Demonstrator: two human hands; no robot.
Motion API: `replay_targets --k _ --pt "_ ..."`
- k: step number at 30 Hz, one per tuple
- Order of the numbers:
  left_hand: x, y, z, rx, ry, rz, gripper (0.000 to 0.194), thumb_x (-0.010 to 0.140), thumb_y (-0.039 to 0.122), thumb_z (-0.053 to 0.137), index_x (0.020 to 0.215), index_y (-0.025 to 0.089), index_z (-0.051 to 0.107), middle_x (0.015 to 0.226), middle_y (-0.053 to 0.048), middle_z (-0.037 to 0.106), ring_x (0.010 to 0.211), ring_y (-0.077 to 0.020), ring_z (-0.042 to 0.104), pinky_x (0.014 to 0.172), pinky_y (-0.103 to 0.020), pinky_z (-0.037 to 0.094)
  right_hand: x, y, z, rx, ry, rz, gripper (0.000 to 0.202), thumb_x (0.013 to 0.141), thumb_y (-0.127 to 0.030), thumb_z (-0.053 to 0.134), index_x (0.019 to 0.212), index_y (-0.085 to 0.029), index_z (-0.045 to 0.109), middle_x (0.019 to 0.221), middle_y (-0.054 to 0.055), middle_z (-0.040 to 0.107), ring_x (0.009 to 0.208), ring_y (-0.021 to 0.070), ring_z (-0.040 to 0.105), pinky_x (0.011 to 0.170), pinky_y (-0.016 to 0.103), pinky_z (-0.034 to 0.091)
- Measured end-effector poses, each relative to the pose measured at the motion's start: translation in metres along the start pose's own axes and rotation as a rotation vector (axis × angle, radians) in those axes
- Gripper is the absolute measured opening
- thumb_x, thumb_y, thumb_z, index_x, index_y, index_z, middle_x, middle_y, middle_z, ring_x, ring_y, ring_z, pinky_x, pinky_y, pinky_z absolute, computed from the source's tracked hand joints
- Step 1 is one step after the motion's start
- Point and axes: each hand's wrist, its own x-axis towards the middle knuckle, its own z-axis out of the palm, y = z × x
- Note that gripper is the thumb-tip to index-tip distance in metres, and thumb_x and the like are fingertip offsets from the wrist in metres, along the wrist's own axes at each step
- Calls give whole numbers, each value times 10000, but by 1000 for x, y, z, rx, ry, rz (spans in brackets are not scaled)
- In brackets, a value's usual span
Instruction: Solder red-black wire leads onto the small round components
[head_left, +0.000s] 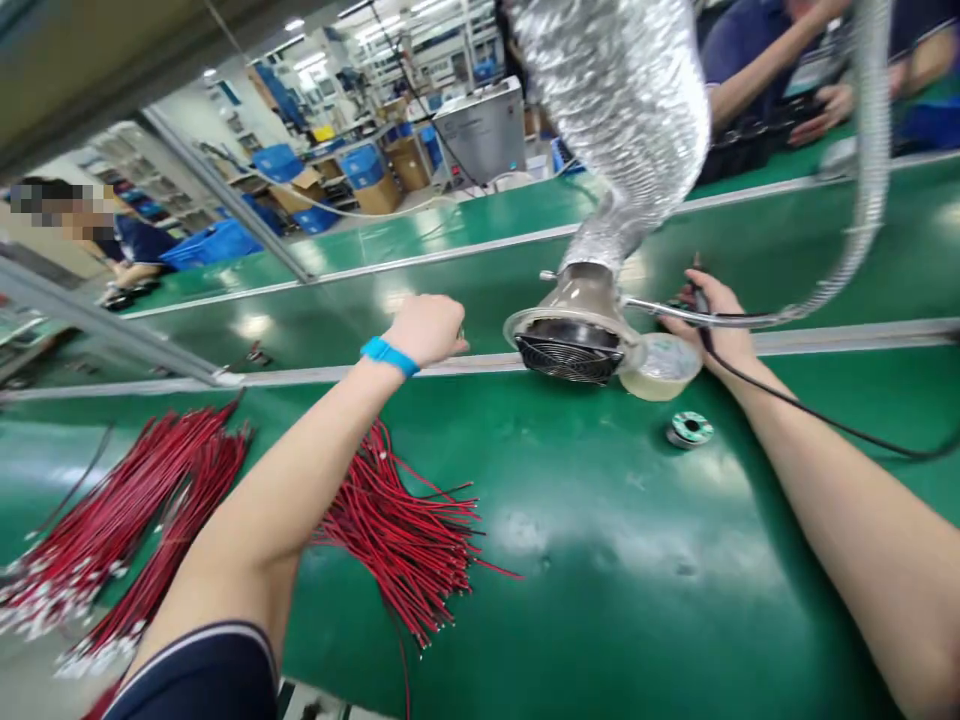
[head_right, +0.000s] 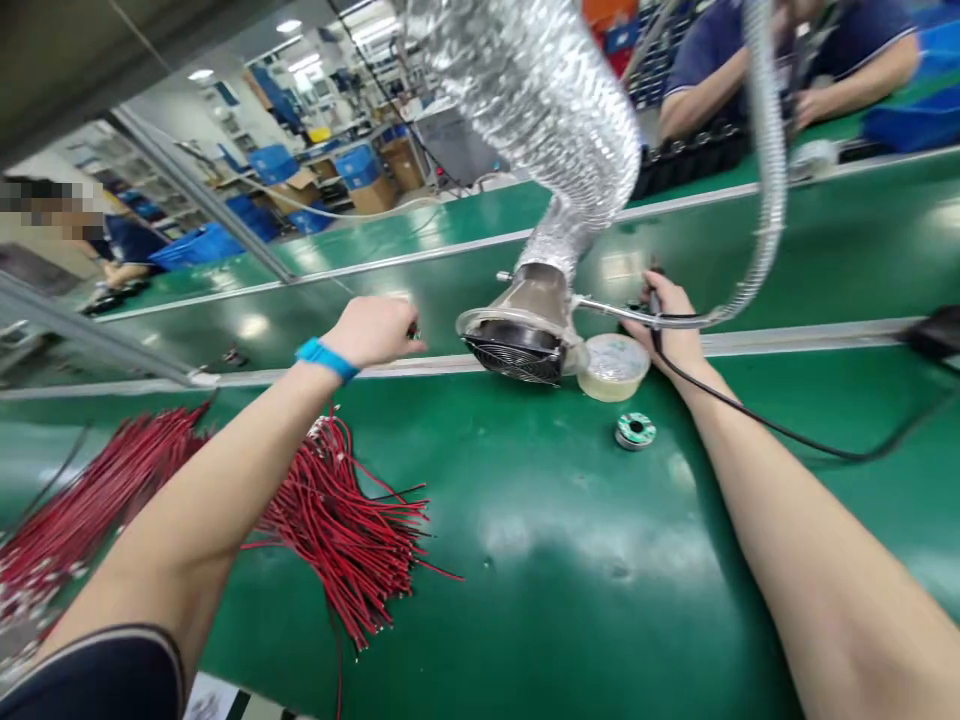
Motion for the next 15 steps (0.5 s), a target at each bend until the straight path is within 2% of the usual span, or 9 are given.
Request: replay_targets --k 3,5,7,9,11,13,15 --pt "49 -25 29 -10 18 -38 301 844 316 758 1053 99 764 1140 -193 723 1096 -379 664 952 -464 492 9 1 3 -85 -63 -24 661 821 -188 821 1435 -56 615 1289 230 692 1151 219 677 980 337 475" --pt "70 -27 51 -64 29 -15 380 917 363 684 1203 117 729 1252 -180 701 1133 -339 650 969 -428 488 8 -3 1 -145 -89 -46 585 851 -195 794 1401 -65 644 1248 208 716 1190 210 660 976 326 456" --pt "81 -21 71 -119 29 30 421 969 377 620 1313 142 679 1319 -149 685 1171 -290 630 992 -382 477 4 -9 -2 -182 -80 -67 549 881 -212 770 1394 -65 642 1239 200 717 1201 209 651 970 325 450" --pt "83 -13 86 -164 19 78 431 981 341 607 1374 167 643 1354 -122 679 1220 -266 601 1035 -363 456 -1 -14 -5 -234 -27 -54 528 905 -224 751 1390 -52 630 1231 210 712 1210 225 640 977 341 446" --pt "78 -6 93 -189 22 99 499 963 294 627 1444 171 588 1427 -133 639 1290 -289 558 1090 -405 423 -7 -16 -8 -296 49 -15 500 932 -233 720 1377 -30 620 1200 223 712 1208 246 633 987 365 445" --pt "64 -4 89 -194 58 88 620 941 256 640 1533 147 490 1546 -176 529 1376 -339 486 1142 -475 375 -15 -14 -13 -340 132 -4 504 920 -229 725 1363 -19 611 1151 216 718 1179 255 641 979 373 452" --pt "40 -6 76 -205 70 105 625 948 223 604 1544 109 454 1584 -212 460 1418 -362 440 1167 -502 342 -27 -9 -21 -378 236 -13 538 870 -213 767 1360 -51 615 1119 176 728 1103 234 671 934 348 475"
